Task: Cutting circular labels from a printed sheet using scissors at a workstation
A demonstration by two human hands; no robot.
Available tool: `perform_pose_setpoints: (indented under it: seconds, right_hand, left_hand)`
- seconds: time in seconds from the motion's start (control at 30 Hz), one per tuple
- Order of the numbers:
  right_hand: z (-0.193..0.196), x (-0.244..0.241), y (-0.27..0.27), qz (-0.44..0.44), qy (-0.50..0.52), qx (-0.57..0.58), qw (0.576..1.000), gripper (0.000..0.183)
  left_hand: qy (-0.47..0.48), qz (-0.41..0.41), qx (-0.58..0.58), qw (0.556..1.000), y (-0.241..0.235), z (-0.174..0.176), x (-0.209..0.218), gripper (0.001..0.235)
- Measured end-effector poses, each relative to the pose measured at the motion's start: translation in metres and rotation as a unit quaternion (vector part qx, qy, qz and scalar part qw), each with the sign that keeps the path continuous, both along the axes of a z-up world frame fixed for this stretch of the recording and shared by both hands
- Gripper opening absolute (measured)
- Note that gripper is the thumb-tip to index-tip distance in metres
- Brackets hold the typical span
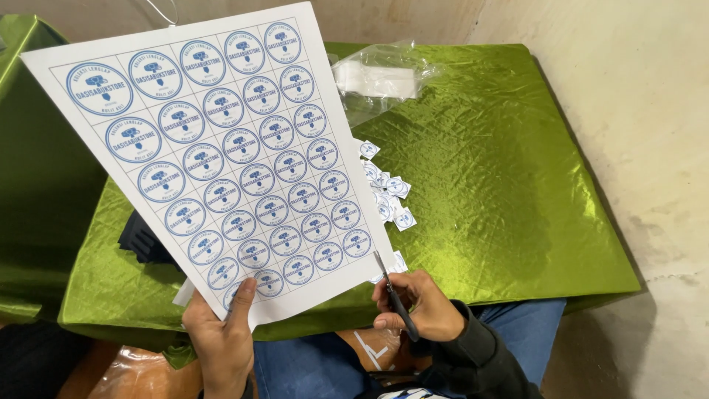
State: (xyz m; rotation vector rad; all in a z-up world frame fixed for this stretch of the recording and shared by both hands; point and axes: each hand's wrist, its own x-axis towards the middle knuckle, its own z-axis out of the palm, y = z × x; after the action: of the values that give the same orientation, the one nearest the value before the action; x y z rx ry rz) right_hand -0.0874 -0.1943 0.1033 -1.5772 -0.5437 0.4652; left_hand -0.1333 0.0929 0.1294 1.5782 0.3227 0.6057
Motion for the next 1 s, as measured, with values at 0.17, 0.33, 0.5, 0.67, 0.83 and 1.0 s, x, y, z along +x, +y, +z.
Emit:
perform_pose_setpoints:
  seconds: [0.17, 0.33, 0.5, 0.67, 0.83, 1.0]
  right_hand:
    - [-0.009, -0.003, -0.001, 0.003, 0.015, 0.021, 1.0, 0.036]
    - [-0.003, -0.005, 0.001, 0.005, 0.03, 0.057, 0.998, 0.036]
    - [0.005, -0.006, 0.002, 0.021, 0.04, 0.078, 0.996, 0.036]
    - [-0.004, -0.006, 0.001, -0.005, 0.024, 0.029, 0.999, 0.039]
    - [-0.002, -0.006, 0.002, 0.037, 0.087, 0.089, 0.992, 0.035]
    - [-0.003, -0.005, 0.006, 0.011, 0.084, 0.084, 0.993, 0.032]
  left_hand:
    - [-0.001, 0.002, 0.013, 1.0, 0.001, 0.0, -0.002, 0.036]
    - [-0.001, -0.001, 0.033, 0.999, 0.002, 0.004, -0.005, 0.037]
    - [0.001, -0.004, 0.033, 0.999, 0.001, 0.006, -0.007, 0.035]
    - [0.012, -0.002, 0.04, 0.999, 0.003, 0.005, -0.008, 0.036]
    - [0.019, -0.004, 0.039, 0.999, 0.003, 0.003, -0.007, 0.039]
    - [0.025, -0.009, 0.027, 0.999, 0.004, -0.001, -0.003, 0.034]
